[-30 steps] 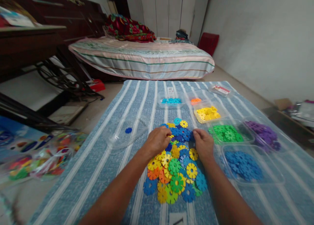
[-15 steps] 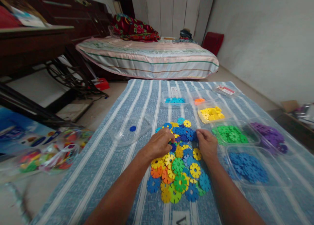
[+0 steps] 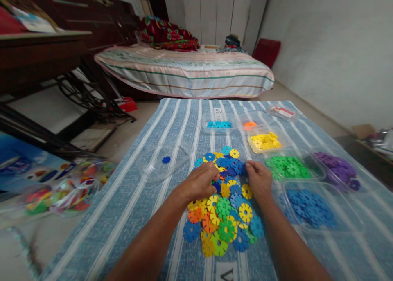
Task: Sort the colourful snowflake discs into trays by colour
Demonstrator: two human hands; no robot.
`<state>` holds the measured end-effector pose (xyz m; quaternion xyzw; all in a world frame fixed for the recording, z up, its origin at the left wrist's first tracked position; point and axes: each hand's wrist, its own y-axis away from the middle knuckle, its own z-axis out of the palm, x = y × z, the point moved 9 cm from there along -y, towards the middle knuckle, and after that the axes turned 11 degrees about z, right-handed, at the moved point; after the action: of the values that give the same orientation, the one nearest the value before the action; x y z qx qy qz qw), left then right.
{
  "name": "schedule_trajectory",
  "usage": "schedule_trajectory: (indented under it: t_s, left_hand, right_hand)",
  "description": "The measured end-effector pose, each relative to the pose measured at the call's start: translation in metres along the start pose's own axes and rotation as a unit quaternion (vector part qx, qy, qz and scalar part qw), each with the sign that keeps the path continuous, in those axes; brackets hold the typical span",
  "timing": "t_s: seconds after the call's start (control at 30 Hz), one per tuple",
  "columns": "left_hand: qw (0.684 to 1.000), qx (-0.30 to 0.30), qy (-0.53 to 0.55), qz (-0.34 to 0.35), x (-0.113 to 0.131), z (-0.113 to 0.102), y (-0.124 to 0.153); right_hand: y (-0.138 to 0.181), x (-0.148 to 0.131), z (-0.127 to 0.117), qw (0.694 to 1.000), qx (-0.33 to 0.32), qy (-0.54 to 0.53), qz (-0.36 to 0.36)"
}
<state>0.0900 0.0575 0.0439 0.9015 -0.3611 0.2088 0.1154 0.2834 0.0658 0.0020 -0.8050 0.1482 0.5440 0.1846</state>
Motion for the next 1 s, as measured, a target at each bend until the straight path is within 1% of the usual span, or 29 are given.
schedule_trajectory:
  t_s: [0.13, 0.27, 0.33, 0.47, 0.57, 0.67, 0.8, 0.87, 1.0]
  left_hand:
    - [1.000, -0.011, 0.007, -0.018, -0.001, 0.001, 0.001]
    - [0.997, -0.013, 0.048, -0.052, -0.005, -0.002, 0.002]
    - [0.995, 0.010, 0.072, -0.075, -0.011, -0.004, 0.002]
    - [0.982, 0.087, 0.126, -0.111, -0.027, -0.010, 0.004]
    - [0.973, 0.110, 0.152, -0.133, -0.036, -0.010, 0.006]
    - [0.968, 0.094, 0.194, -0.129, -0.037, -0.004, 0.006]
    - [0.959, 0.033, 0.264, -0.094, -0.028, 0.005, 0.007]
    - [0.954, 0.027, 0.281, -0.096, -0.027, 0.004, 0.009]
    - [0.950, 0.023, 0.293, -0.109, -0.030, -0.007, 0.015]
  right_hand:
    - [0.000, -0.002, -0.001, 1.000, 0.004, 0.002, -0.003]
    - [0.000, -0.002, 0.000, 1.000, 0.003, 0.006, -0.001]
    - [0.000, -0.003, 0.000, 1.000, 0.003, 0.007, 0.000]
    - [0.001, -0.004, -0.001, 1.000, 0.004, 0.007, 0.000]
    - [0.001, -0.005, -0.001, 1.000, 0.003, 0.009, 0.001]
    - [0.001, -0.006, 0.000, 1.000, 0.001, 0.014, 0.001]
    - [0.001, -0.004, 0.001, 1.000, -0.002, 0.011, 0.004]
    - [0.000, -0.002, 0.002, 1.000, -0.004, 0.005, 0.005]
    - [0.000, -0.001, 0.002, 1.000, -0.006, -0.001, 0.002]
